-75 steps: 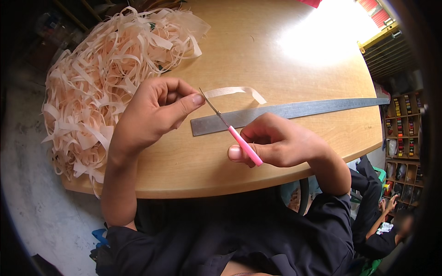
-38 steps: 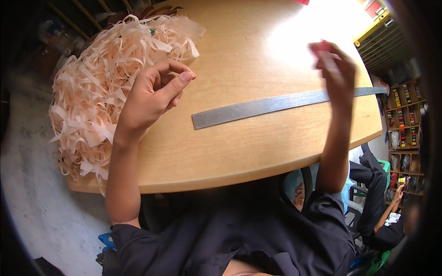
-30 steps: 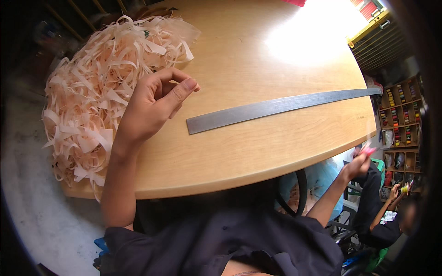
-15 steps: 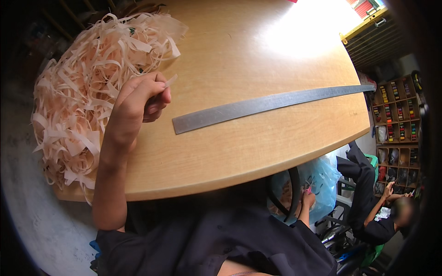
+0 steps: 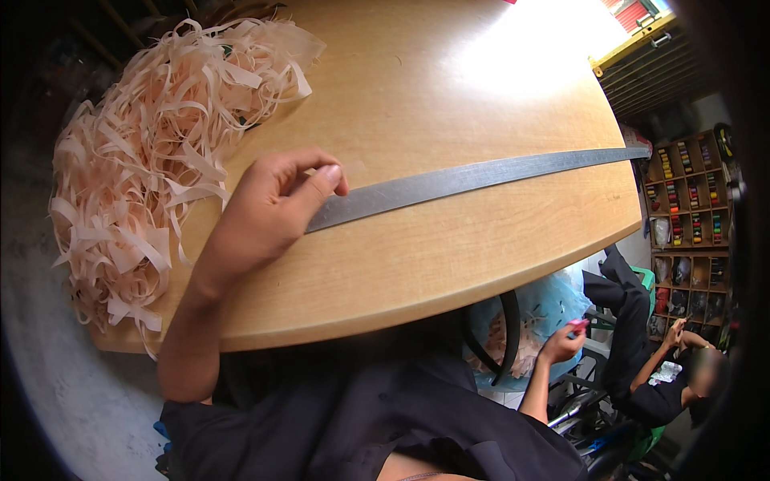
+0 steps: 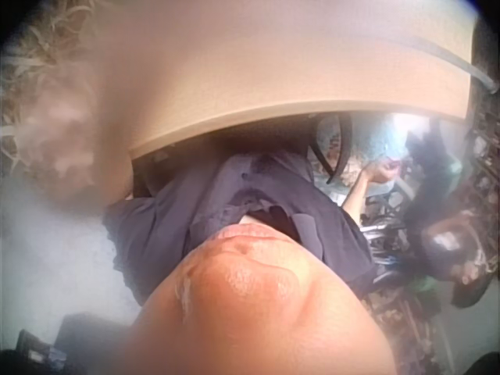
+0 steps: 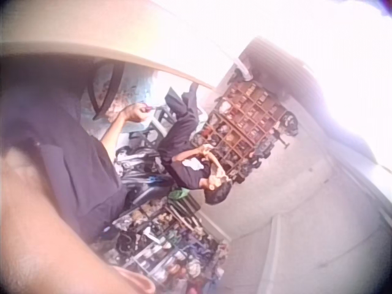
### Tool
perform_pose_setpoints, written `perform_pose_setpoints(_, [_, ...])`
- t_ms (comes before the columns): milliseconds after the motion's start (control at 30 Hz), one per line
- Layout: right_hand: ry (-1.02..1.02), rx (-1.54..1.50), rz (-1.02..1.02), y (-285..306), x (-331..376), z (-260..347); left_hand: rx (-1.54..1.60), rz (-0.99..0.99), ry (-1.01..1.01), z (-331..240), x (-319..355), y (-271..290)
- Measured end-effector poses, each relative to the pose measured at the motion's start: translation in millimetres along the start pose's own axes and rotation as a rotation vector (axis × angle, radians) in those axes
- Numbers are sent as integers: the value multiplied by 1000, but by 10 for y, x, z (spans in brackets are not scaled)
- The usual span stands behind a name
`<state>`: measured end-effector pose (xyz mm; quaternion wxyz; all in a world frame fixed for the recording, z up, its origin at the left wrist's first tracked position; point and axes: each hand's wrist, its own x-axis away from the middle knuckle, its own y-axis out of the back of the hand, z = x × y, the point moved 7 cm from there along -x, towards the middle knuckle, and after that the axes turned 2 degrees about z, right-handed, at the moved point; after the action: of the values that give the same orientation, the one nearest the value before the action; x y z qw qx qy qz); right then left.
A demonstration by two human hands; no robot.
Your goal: The person uses pink-handled scissors and a metal ruler to cut a long strip of light-colored rubber into short segments. Each segment is measured against the ruler and cut to a consistent length, then added to a growing pile on the table.
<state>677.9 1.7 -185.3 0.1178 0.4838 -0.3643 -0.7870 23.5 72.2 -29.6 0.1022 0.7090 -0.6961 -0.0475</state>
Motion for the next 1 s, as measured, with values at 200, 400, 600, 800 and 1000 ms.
perform_pose_setpoints(200, [-9,-1072,342,83,-730,2073,-167,18,34,66,10,-88])
perform_pose_setpoints(400, [659,-1315,1170,882,14,4643,-195,42,3,103,-31,-68])
perform_pose_setpoints(600, [985,-898,1628,910,598,5692,-24,-96,-86,138,-100,3])
perform_pose_setpoints(800, [782,-767,1722,661,599,5624,-261,-47,30,146,-31,78])
perform_pose_setpoints(1000, [1014,-696,1663,573,274,5555,-386,17,49,40,-26,221])
